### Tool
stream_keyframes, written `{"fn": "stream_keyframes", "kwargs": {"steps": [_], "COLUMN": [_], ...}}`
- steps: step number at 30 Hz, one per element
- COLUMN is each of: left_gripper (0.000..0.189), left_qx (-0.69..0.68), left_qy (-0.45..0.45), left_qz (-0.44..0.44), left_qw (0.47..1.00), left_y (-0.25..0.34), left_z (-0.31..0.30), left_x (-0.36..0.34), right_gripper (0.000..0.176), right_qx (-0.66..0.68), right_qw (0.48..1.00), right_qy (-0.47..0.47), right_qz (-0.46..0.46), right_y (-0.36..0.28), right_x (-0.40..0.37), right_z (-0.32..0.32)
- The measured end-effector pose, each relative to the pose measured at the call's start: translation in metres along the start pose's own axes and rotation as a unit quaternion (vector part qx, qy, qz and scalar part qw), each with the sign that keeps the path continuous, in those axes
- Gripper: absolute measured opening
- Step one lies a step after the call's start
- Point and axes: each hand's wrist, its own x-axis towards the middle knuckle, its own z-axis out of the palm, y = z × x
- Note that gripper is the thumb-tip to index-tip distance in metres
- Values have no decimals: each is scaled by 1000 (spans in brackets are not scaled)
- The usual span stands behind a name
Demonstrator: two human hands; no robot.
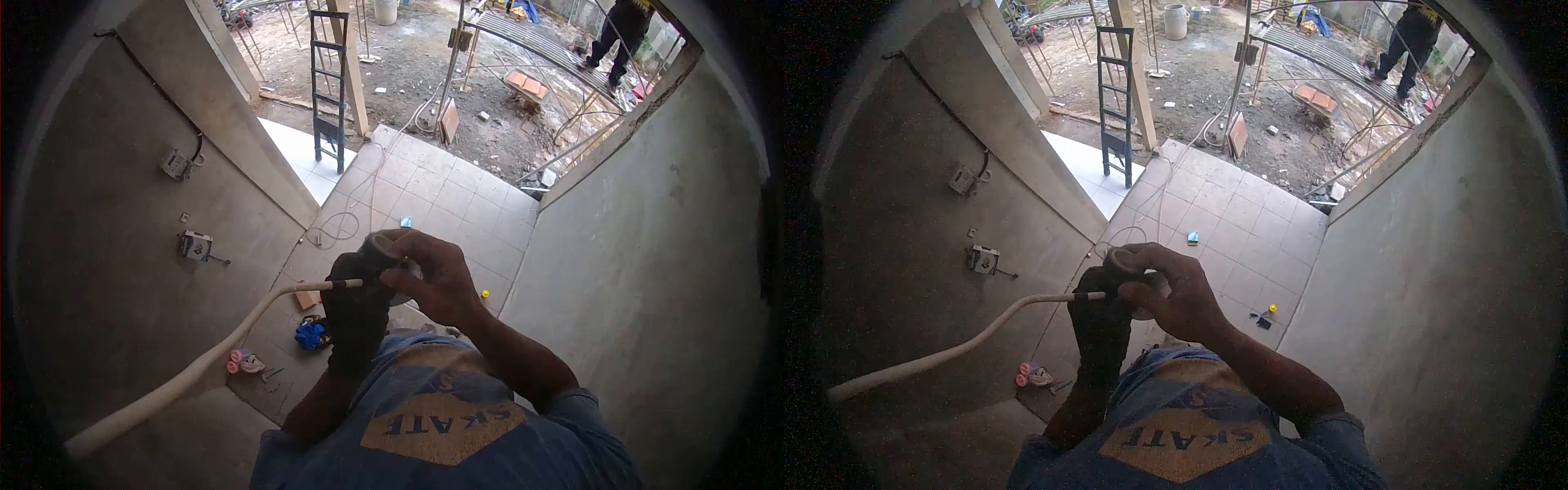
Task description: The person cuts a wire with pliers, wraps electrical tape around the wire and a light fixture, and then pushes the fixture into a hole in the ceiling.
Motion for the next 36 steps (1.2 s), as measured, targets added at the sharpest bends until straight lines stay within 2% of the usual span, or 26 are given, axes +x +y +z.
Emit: {"fn": "stream_keyframes", "kwargs": {"steps": [1, 2, 3, 4, 5, 6, 7, 8, 9, 10, 11, 13, 14, 16, 19, 21, 23, 25, 26, 28, 31, 35, 36], "left_gripper": [18, 18, 19, 20, 20, 21, 22, 22, 23, 23, 23, 20, 20, 21, 22, 21, 19, 17, 17, 14, 12, 11, 11], "left_qx": [170, 170, -119, -395, -394, -359, -324, -324, -289, -252, -252, -361, -362, -429, -381, -389, -397, -230, -229, -383, -413, -424, -387], "left_qy": [-2, -3, 49, 97, 99, 90, 81, 82, 39, -4, -2, -73, -73, -95, -96, -76, -55, 17, 17, 35, 6, -25, -49], "left_qz": [63, 65, -76, -209, -210, -174, -137, -137, -96, -55, -55, -179, -179, -208, -173, -173, -171, -30, -29, -141, -114, -148, -133], "left_qw": [983, 983, 989, 889, 889, 912, 933, 932, 952, 966, 966, 912, 912, 874, 903, 902, 900, 973, 973, 912, 903, 893, 911], "left_y": [-2, 1, 5, 7, 9, 7, 6, 1, -4, -6, -6, 2, 2, 2, 9, 6, -1, -5, -2, 4, 1, -3, -2], "left_z": [-1, 1, 6, 8, 7, 3, 1, -1, -1, -3, -7, -17, -18, -21, -24, -21, -17, -15, -15, -19, -25, -30, -37], "left_x": [2, 3, 4, 5, 6, 7, 8, 9, 9, 10, 13, 20, 20, 19, 19, 16, 13, 11, 11, 11, 15, 19, 23], "right_gripper": [35, 31, 27, 27, 26, 25, 25, 25, 25, 22, 22, 20, 18, 16, 13, 12, 14, 15, 17, 18, 20, 26, 29], "right_qx": [-1, -33, -66, -66, -147, -226, -226, -215, -204, -222, -222, -194, -203, -207, -188, -165, -163, -211, -257, -292, -340, -371, -379], "right_qw": [1000, 998, 991, 991, 977, 953, 953, 962, 969, 963, 963, 971, 973, 970, 973, 978, 972, 957, 938, 925, 906, 895, 895], "right_qy": [3, 43, 81, 81, 63, 45, 44, 46, 47, 47, 45, 31, 12, 8, 2, 2, 5, -3, -12, -20, -31, -63, -65], "right_qz": [0, -40, -80, -80, -139, -197, -197, -163, -130, -145, -146, -136, -112, -127, -136, -127, -171, -202, -231, -241, -251, -238, -226], "right_y": [1, 0, -2, -8, -19, -25, -21, -13, -9, -11, -11, -11, -13, -8, -5, -4, -3, -10, -14, -16, -24, -36, -40], "right_x": [-1, -2, -2, -4, -7, -11, -14, -17, -19, -16, -15, -14, -16, -13, -12, -14, -13, -12, -11, -11, -6, 3, 7], "right_z": [3, 5, 6, 6, 4, 4, 2, 0, -2, -5, -7, -14, -15, -21, -22, -19, -12, -11, -12, -15, -20, -21, -18]}}
